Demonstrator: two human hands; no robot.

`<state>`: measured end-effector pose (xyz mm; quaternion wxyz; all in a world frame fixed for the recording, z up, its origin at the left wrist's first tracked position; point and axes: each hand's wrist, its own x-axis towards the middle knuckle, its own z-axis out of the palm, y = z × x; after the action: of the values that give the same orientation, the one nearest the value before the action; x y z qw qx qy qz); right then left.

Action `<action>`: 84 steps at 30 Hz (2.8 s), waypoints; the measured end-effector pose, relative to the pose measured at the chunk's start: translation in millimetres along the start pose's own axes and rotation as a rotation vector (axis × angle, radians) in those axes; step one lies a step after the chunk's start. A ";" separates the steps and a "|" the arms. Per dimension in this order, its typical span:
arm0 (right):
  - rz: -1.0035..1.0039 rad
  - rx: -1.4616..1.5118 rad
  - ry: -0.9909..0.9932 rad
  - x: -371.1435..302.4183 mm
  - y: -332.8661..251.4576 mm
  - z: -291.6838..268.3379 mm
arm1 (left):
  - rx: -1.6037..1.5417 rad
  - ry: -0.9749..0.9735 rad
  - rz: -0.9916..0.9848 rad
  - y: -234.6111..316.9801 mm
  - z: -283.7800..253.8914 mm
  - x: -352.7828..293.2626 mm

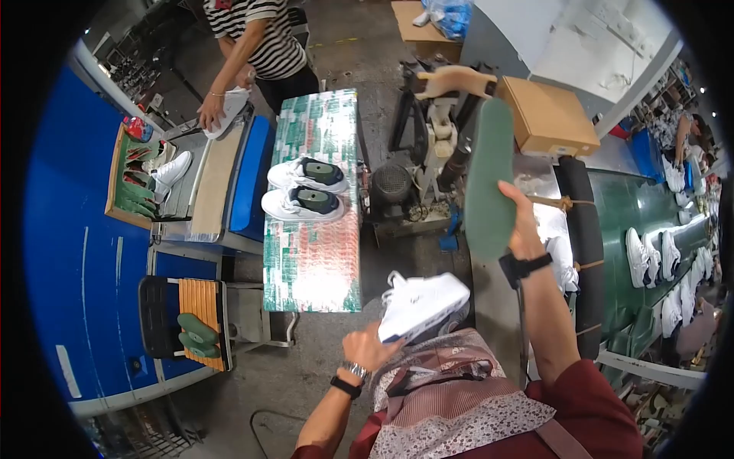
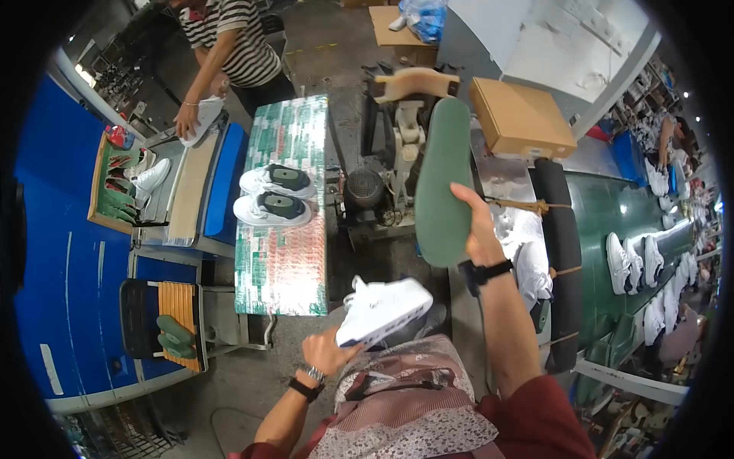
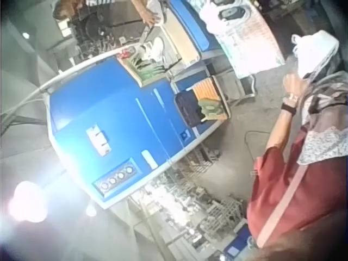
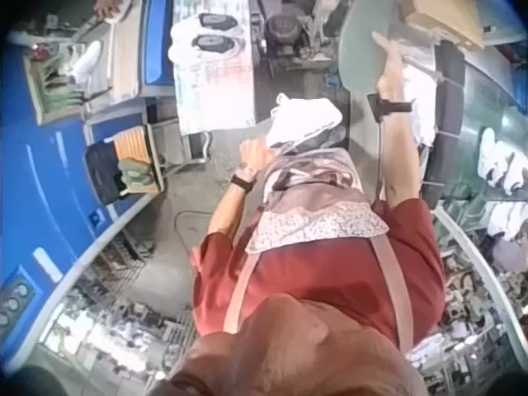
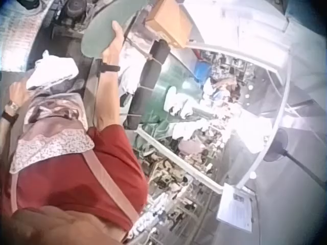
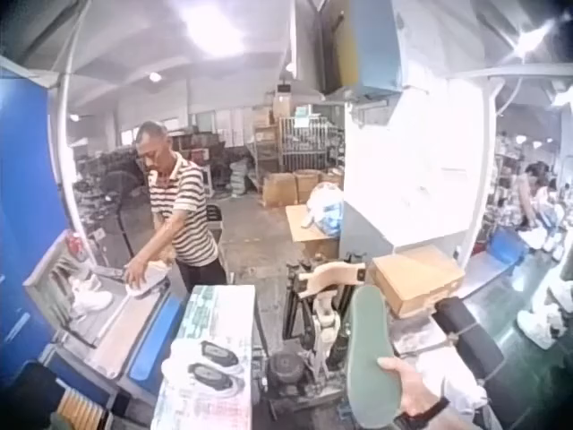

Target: Assembling and organizing footwear and shoe lasts in a manufacturing facility.

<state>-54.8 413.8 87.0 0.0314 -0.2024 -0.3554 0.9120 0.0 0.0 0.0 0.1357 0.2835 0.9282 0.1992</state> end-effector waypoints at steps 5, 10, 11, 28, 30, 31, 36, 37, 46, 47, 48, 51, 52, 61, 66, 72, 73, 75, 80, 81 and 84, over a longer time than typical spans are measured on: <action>-0.475 -0.466 0.245 -166.3 -28.4 -39.2 | -0.130 0.188 0.104 91.9 11.6 77.3; -0.666 -0.783 0.912 -301.8 -28.9 -180.8 | -0.092 0.287 0.259 210.9 43.7 183.3; -0.575 -0.824 1.074 -331.4 -18.5 -203.0 | -0.034 0.252 0.281 222.7 46.1 199.9; -0.289 -1.318 1.354 -371.0 76.4 -269.5 | 0.232 -0.056 0.688 325.9 211.9 294.3; -0.410 -1.232 1.069 -329.0 56.5 -269.5 | 0.257 -0.066 0.656 331.8 210.2 292.0; -0.383 -1.251 0.980 -309.2 53.9 -275.9 | 0.253 -0.060 0.625 332.5 211.1 289.5; -0.379 -1.304 0.869 -280.0 51.8 -308.5 | 0.156 -0.077 0.749 359.9 184.9 259.7; -0.213 -1.196 0.824 -286.7 35.3 -307.4 | 0.055 -0.121 0.836 370.3 171.7 244.9; 0.064 -0.839 0.193 -270.7 -122.1 -206.9 | -0.359 -0.535 0.764 344.5 81.1 188.2; 0.048 -0.772 0.154 -255.6 -128.5 -193.0 | -0.415 -0.469 0.712 331.1 70.2 183.9; -0.072 -0.736 0.138 -238.8 -130.9 -182.1 | -0.425 -0.448 0.706 315.7 66.7 180.1; -0.194 -0.371 0.204 -183.6 -109.0 -144.4 | -0.937 -0.284 0.197 284.4 53.3 170.6; -0.330 -0.430 0.265 -160.0 -77.5 -133.5 | -0.955 -0.281 0.212 281.7 52.6 175.0; -0.726 -1.167 0.461 25.7 -78.5 2.3 | -1.562 -0.101 0.185 237.2 0.1 276.6; -0.521 -1.473 0.514 75.2 -87.3 34.4 | -1.732 -0.173 0.082 210.3 -4.0 314.1; -0.363 -1.832 0.528 105.4 -107.6 85.6 | -1.959 -0.298 -0.235 205.4 -20.4 327.1; -0.313 -1.848 0.518 113.0 -112.0 91.0 | -1.977 -0.314 -0.259 205.0 -27.3 332.5; -0.314 -1.853 0.433 122.1 -101.4 77.0 | -2.048 -0.231 -0.297 208.1 -30.1 327.7; -0.529 -1.592 0.180 77.8 -57.2 41.7 | -1.825 -0.028 -0.116 204.6 12.0 275.9; -0.485 -1.551 0.161 59.5 -62.8 44.1 | -1.855 -0.106 -0.079 210.0 11.5 262.9; -0.622 -1.445 0.277 38.8 -66.5 15.3 | -1.671 -0.124 0.070 215.7 7.6 267.9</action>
<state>-102.0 461.5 127.7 0.1895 -0.1758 -0.8914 0.3722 -110.4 321.6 52.4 0.3457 0.1286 0.4569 0.8095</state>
